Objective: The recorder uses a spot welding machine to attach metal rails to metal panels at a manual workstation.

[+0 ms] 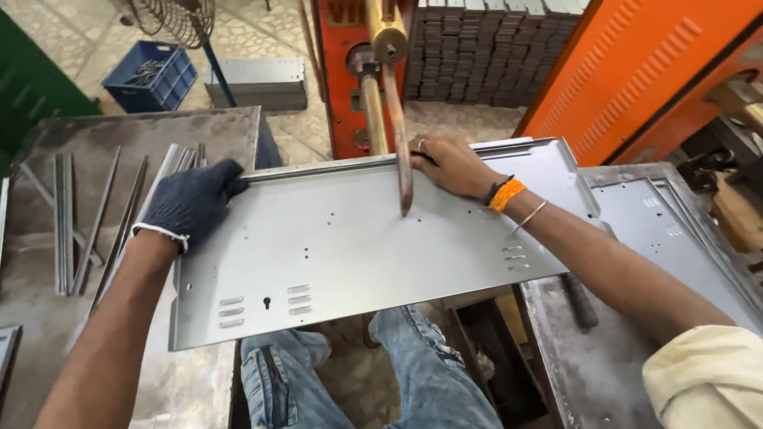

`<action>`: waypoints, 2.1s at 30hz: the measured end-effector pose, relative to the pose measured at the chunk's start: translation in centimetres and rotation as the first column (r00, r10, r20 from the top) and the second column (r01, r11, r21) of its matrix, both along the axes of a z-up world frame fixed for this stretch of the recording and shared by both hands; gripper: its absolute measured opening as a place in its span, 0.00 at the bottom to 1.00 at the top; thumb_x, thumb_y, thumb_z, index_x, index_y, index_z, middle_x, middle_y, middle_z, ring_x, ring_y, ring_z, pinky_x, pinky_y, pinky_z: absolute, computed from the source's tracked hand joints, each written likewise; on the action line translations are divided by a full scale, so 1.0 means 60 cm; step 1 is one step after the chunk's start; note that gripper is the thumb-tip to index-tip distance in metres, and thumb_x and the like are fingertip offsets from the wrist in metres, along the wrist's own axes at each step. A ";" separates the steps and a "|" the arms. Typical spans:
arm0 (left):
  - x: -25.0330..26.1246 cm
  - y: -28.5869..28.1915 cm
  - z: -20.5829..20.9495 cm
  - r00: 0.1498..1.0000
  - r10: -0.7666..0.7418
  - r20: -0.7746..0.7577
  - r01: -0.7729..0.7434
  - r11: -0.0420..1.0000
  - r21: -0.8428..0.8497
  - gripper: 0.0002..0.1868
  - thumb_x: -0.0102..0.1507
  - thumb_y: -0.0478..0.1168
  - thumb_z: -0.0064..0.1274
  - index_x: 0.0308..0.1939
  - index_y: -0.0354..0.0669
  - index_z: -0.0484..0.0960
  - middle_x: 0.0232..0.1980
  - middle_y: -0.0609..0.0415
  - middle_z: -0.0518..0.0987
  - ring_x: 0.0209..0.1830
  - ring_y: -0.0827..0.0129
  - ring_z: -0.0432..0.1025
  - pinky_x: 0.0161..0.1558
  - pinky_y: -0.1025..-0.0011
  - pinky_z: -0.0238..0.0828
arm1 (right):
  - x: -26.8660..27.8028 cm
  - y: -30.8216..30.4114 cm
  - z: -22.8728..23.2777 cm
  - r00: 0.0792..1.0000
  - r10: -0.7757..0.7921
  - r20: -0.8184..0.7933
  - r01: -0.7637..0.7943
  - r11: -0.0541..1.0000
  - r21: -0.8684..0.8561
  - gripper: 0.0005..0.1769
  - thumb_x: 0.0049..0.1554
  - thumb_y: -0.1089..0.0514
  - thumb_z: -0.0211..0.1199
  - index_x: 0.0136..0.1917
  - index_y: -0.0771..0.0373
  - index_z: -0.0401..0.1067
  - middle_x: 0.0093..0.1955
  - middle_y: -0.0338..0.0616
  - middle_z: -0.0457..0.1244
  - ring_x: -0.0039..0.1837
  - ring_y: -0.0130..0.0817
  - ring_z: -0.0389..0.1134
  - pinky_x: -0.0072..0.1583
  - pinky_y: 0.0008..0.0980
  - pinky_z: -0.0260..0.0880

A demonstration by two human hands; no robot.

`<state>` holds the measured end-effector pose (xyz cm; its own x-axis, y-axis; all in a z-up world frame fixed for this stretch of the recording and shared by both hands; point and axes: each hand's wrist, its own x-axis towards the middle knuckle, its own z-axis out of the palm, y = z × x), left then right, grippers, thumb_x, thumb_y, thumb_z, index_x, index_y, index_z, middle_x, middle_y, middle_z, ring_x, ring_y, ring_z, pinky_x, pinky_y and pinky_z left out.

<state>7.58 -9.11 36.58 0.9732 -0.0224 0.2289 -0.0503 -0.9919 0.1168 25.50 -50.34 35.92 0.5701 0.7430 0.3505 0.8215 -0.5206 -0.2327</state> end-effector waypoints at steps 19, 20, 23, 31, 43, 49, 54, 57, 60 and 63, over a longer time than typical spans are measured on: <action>-0.079 -0.107 0.006 0.991 0.013 -0.132 -0.017 0.999 -0.031 0.18 0.59 0.42 0.52 0.54 0.54 0.81 0.42 0.40 0.84 0.43 0.42 0.78 0.45 0.46 0.72 | -0.095 -0.152 0.008 0.998 -0.060 -0.013 0.058 0.993 -0.105 0.15 0.64 0.48 0.58 0.46 0.62 0.74 0.35 0.54 0.67 0.39 0.55 0.67 0.41 0.52 0.61; -0.083 -0.120 0.009 0.992 0.008 -0.124 -0.011 1.000 -0.026 0.18 0.60 0.43 0.52 0.55 0.55 0.81 0.42 0.39 0.84 0.43 0.41 0.78 0.44 0.45 0.72 | -0.098 -0.168 0.000 0.999 -0.024 0.027 0.026 0.998 -0.050 0.14 0.64 0.50 0.59 0.46 0.63 0.73 0.36 0.54 0.67 0.39 0.55 0.67 0.40 0.51 0.61; -0.088 -0.142 0.026 0.986 0.039 -0.164 -0.044 0.999 -0.024 0.14 0.65 0.45 0.49 0.54 0.55 0.81 0.41 0.40 0.84 0.43 0.41 0.78 0.46 0.46 0.72 | -0.106 -0.171 0.006 1.000 -0.017 -0.016 0.016 1.000 -0.019 0.15 0.63 0.49 0.60 0.46 0.63 0.72 0.35 0.53 0.66 0.38 0.54 0.67 0.39 0.51 0.59; -0.079 -0.128 0.002 0.984 0.033 -0.175 -0.036 0.999 -0.012 0.15 0.63 0.45 0.50 0.53 0.54 0.80 0.41 0.40 0.84 0.42 0.43 0.79 0.45 0.46 0.72 | -0.097 -0.173 0.001 0.999 -0.052 0.016 0.053 0.994 -0.094 0.14 0.64 0.49 0.60 0.45 0.62 0.71 0.31 0.52 0.64 0.39 0.53 0.67 0.41 0.51 0.60; -0.052 -0.156 0.019 0.989 0.021 -0.146 -0.018 1.000 0.025 0.13 0.67 0.51 0.50 0.52 0.55 0.82 0.38 0.40 0.84 0.41 0.41 0.78 0.44 0.45 0.72 | -0.114 -0.138 0.006 0.999 -0.013 0.048 0.019 0.991 -0.129 0.21 0.66 0.43 0.55 0.44 0.63 0.69 0.34 0.52 0.65 0.39 0.54 0.68 0.43 0.51 0.62; -0.028 -0.215 0.012 0.993 -0.111 -0.047 0.102 0.981 -0.167 0.13 0.62 0.46 0.51 0.50 0.52 0.82 0.40 0.40 0.84 0.41 0.41 0.78 0.44 0.47 0.73 | -0.090 -0.201 0.011 0.993 -0.118 0.002 0.117 0.976 -0.185 0.19 0.65 0.43 0.55 0.46 0.60 0.71 0.31 0.51 0.65 0.35 0.51 0.67 0.39 0.49 0.61; -0.020 -0.239 0.009 0.990 -0.091 -0.107 0.074 0.985 -0.153 0.12 0.66 0.48 0.50 0.48 0.51 0.83 0.39 0.39 0.83 0.42 0.41 0.78 0.45 0.46 0.72 | -0.078 -0.218 -0.002 0.997 -0.055 0.061 0.063 0.988 -0.140 0.17 0.64 0.45 0.56 0.46 0.60 0.73 0.29 0.49 0.64 0.32 0.49 0.66 0.37 0.49 0.59; -0.026 -0.240 0.003 0.990 -0.075 -0.116 0.058 0.987 -0.147 0.12 0.66 0.48 0.51 0.47 0.50 0.83 0.37 0.39 0.83 0.40 0.41 0.78 0.44 0.46 0.71 | -0.080 -0.223 -0.014 0.989 -0.139 0.050 0.146 0.970 -0.195 0.19 0.66 0.43 0.55 0.45 0.60 0.71 0.28 0.51 0.63 0.31 0.49 0.65 0.36 0.49 0.59; -0.024 -0.234 0.005 0.990 -0.136 -0.033 0.125 0.966 -0.225 0.10 0.65 0.46 0.52 0.40 0.45 0.83 0.37 0.42 0.84 0.40 0.43 0.79 0.42 0.50 0.73 | -0.078 -0.221 -0.018 0.994 -0.110 0.027 0.113 0.969 -0.218 0.20 0.64 0.41 0.55 0.44 0.60 0.72 0.27 0.53 0.62 0.29 0.50 0.63 0.36 0.49 0.58; -0.015 -0.238 0.022 0.989 -0.145 -0.017 0.138 0.964 -0.228 0.08 0.62 0.42 0.53 0.42 0.46 0.82 0.35 0.42 0.83 0.37 0.44 0.79 0.39 0.50 0.73 | -0.057 -0.216 -0.004 0.988 -0.148 0.052 0.156 0.959 -0.237 0.26 0.64 0.38 0.55 0.39 0.61 0.71 0.27 0.53 0.62 0.29 0.50 0.63 0.36 0.50 0.58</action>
